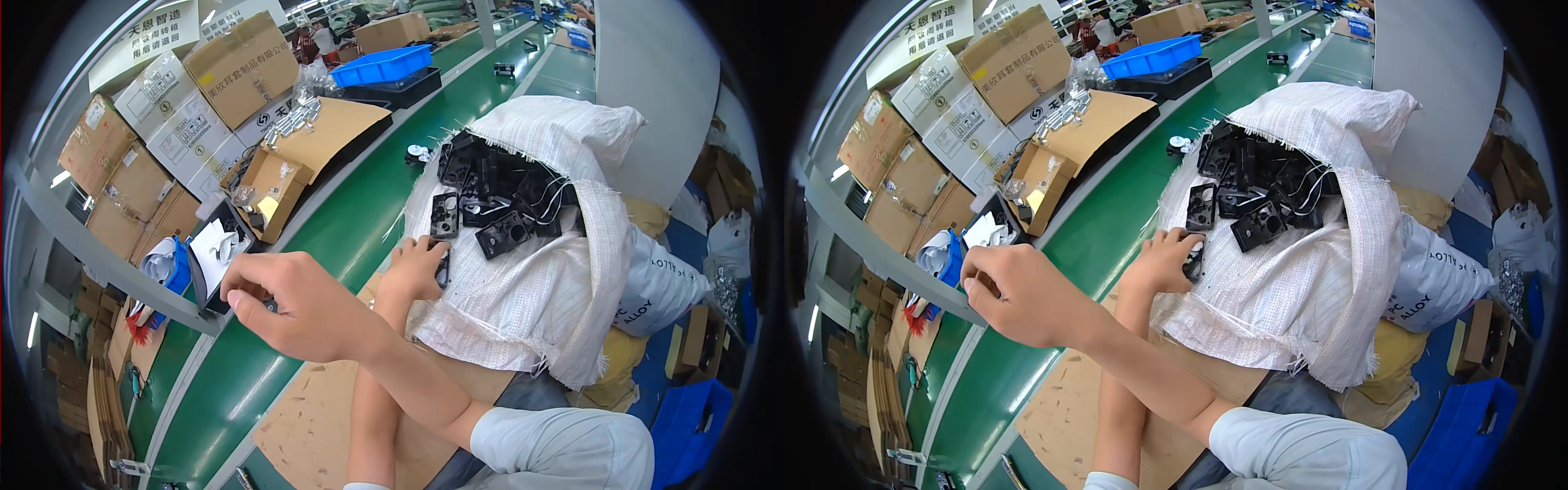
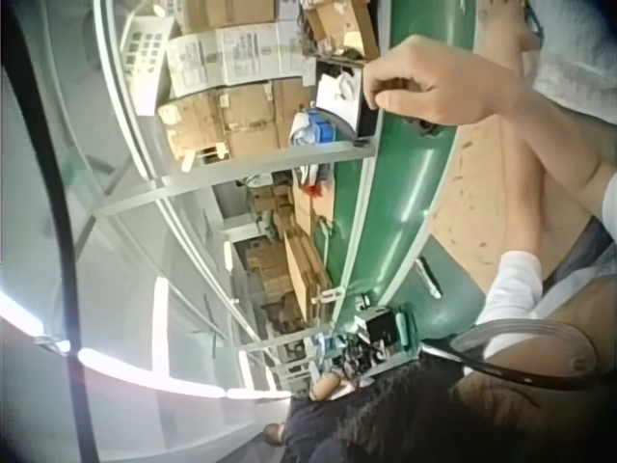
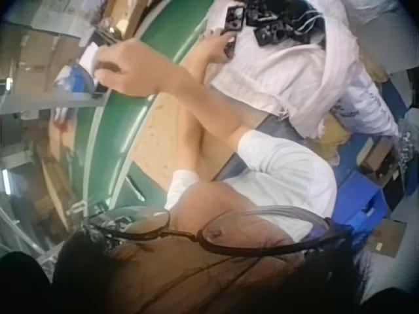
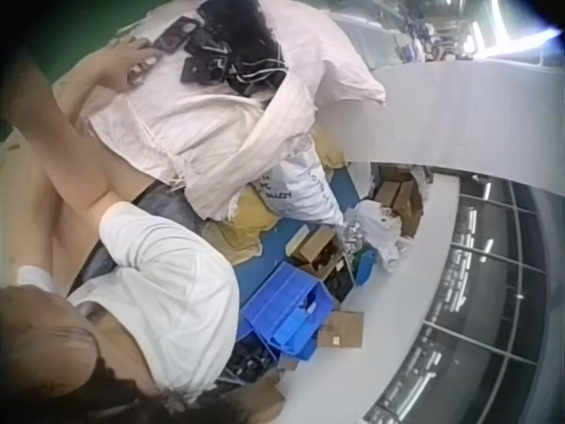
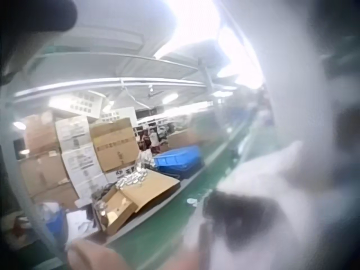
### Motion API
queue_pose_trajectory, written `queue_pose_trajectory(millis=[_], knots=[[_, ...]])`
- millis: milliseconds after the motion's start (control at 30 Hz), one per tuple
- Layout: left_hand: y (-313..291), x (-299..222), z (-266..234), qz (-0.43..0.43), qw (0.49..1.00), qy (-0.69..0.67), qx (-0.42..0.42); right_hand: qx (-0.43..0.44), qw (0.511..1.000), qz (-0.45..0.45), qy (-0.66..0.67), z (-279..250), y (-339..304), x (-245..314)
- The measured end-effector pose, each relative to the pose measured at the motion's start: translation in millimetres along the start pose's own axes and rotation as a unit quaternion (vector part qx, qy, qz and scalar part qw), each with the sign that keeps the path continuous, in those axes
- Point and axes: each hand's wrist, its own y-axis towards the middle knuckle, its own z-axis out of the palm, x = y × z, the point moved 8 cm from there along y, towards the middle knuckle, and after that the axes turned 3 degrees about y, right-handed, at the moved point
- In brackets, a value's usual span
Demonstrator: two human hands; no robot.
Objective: Assembling plastic and electronic components at an industrial workstation.
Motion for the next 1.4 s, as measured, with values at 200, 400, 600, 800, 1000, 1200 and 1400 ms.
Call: queue_pose_trajectory(millis=[200,400,600,800,1000,1200,1400], knots=[[1,20,10,-0.044,0.998,0.037,0.040,0.026,0.999,-0.005,0.022,13,3,8],[-3,22,-18,0.024,0.997,-0.071,-0.016,0.027,1.000,-0.001,-0.003,1,-2,-1],[-42,53,-77,0.068,0.967,-0.162,-0.184,0.009,0.998,-0.041,-0.038,-1,0,-6],[-112,85,-128,0.019,0.833,-0.353,-0.425,-0.059,0.994,-0.067,-0.063,-13,2,-1],[-149,122,-139,-0.025,0.728,-0.476,-0.493,-0.119,0.986,-0.093,-0.071,-32,3,-4],[-180,114,-162,-0.099,0.760,-0.306,-0.565,-0.184,0.964,-0.085,-0.170,-48,2,-14],[-193,99,-169,-0.016,0.699,-0.440,-0.564,-0.096,0.982,-0.048,-0.156,-47,4,-33]])
